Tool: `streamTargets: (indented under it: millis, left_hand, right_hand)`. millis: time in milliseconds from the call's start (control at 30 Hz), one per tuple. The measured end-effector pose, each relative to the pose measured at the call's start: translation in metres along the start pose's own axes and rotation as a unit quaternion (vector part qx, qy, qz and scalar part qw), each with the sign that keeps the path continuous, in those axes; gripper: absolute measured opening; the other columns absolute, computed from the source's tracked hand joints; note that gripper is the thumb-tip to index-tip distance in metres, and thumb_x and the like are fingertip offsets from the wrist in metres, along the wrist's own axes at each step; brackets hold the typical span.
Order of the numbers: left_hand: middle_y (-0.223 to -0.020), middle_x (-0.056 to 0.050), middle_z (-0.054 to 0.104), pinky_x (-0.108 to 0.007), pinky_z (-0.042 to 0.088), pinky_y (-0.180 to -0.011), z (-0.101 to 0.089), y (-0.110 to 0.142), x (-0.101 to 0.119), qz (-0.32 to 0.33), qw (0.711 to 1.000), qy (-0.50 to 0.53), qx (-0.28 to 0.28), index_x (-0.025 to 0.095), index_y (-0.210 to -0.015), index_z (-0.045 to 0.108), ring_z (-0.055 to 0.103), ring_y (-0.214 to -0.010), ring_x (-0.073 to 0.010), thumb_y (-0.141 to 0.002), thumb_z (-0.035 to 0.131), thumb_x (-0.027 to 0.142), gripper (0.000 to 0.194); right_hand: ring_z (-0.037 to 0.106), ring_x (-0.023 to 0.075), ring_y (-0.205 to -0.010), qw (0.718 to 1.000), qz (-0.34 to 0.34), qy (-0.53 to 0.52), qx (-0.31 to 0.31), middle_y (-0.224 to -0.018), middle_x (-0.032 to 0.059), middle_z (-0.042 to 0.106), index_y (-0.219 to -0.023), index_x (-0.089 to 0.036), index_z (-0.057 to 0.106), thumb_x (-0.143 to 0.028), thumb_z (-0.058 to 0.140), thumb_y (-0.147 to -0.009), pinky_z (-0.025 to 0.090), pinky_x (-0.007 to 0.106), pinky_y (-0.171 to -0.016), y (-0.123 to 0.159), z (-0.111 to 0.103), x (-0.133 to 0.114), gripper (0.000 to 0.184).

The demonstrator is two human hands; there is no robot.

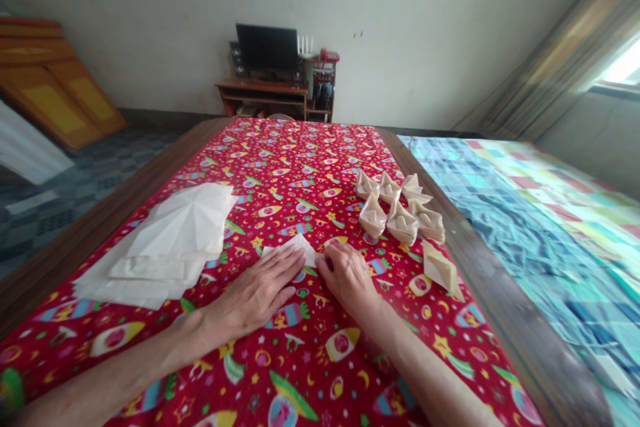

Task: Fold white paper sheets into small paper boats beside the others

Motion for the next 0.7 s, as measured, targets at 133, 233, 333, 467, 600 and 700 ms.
streamTargets:
  millis: [133,233,333,467,600,700]
  left_hand:
    - [-0.147,-0.007,0.037,-0.04,0.024,-0.115,0.002,0.001,0.0,-0.002,1.0,-0.004,-0.025,0.017,-0.14,0.035,0.024,-0.139,-0.0209,-0.096,0.037,0.034,0.047]
    - [-0.148,-0.005,0.034,-0.039,0.022,-0.115,0.004,0.001,-0.002,-0.001,0.999,-0.001,-0.032,0.018,-0.14,0.035,0.024,-0.139,-0.0202,-0.097,0.035,0.035,0.047]
    - [-0.148,-0.004,0.034,-0.04,0.022,-0.115,0.004,0.001,-0.003,-0.001,0.999,0.0,-0.038,0.019,-0.14,0.035,0.024,-0.139,-0.02,-0.097,0.035,0.035,0.046]
    - [-0.146,-0.006,0.037,-0.041,0.023,-0.114,0.003,0.001,-0.002,0.001,0.999,0.004,-0.038,0.018,-0.138,0.038,0.026,-0.138,-0.0207,-0.097,0.036,0.033,0.044]
    - [-0.144,-0.009,0.04,-0.041,0.024,-0.114,0.003,0.0,-0.003,-0.001,0.999,0.008,-0.036,0.016,-0.136,0.041,0.027,-0.138,-0.0217,-0.096,0.037,0.034,0.044]
    - [-0.149,-0.009,0.032,-0.039,0.023,-0.115,0.002,0.002,-0.005,0.011,0.999,-0.008,-0.035,0.014,-0.139,0.036,0.023,-0.139,-0.021,-0.096,0.036,0.033,0.047]
  right_hand:
    - [0.048,0.0118,-0.06,1.0,-0.007,0.001,0.005,-0.066,-0.0014,0.051,-0.066,-0.02,0.045,-0.024,0.049,-0.089,0.034,0.024,-0.058,0.001,0.0,0.001,0.024]
    - [0.05,0.013,-0.062,1.0,-0.011,0.01,0.009,-0.066,-0.0004,0.053,-0.068,-0.02,0.049,-0.025,0.049,-0.089,0.039,0.025,-0.059,0.001,-0.001,0.0,0.022]
    - [0.056,0.019,-0.078,0.998,-0.009,0.053,0.038,-0.084,0.0072,0.062,-0.086,-0.017,0.059,-0.022,0.049,-0.088,0.046,0.031,-0.07,0.002,-0.003,-0.006,0.011]
    - [0.041,0.0302,-0.124,0.986,-0.097,0.12,0.058,-0.136,0.0177,0.045,-0.132,-0.013,0.045,-0.012,0.039,-0.089,0.044,0.048,-0.094,0.012,0.003,-0.019,0.043]
    - [0.028,0.0229,-0.136,0.977,-0.197,0.079,-0.027,-0.144,0.0184,0.037,-0.14,-0.006,0.033,-0.01,0.032,-0.091,0.038,0.042,-0.106,0.025,0.012,-0.027,0.05]
    - [0.022,0.0234,-0.139,0.98,-0.174,0.066,-0.071,-0.148,0.0186,0.029,-0.143,-0.005,0.027,-0.024,0.039,-0.094,0.034,0.042,-0.109,0.031,0.008,-0.022,0.054]
Point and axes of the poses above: each hand's wrist, its own y-axis away from the middle knuckle, its own z-axis out of the palm, x = y × z, the point moved 1 cm from there along -y, towards the middle knuckle
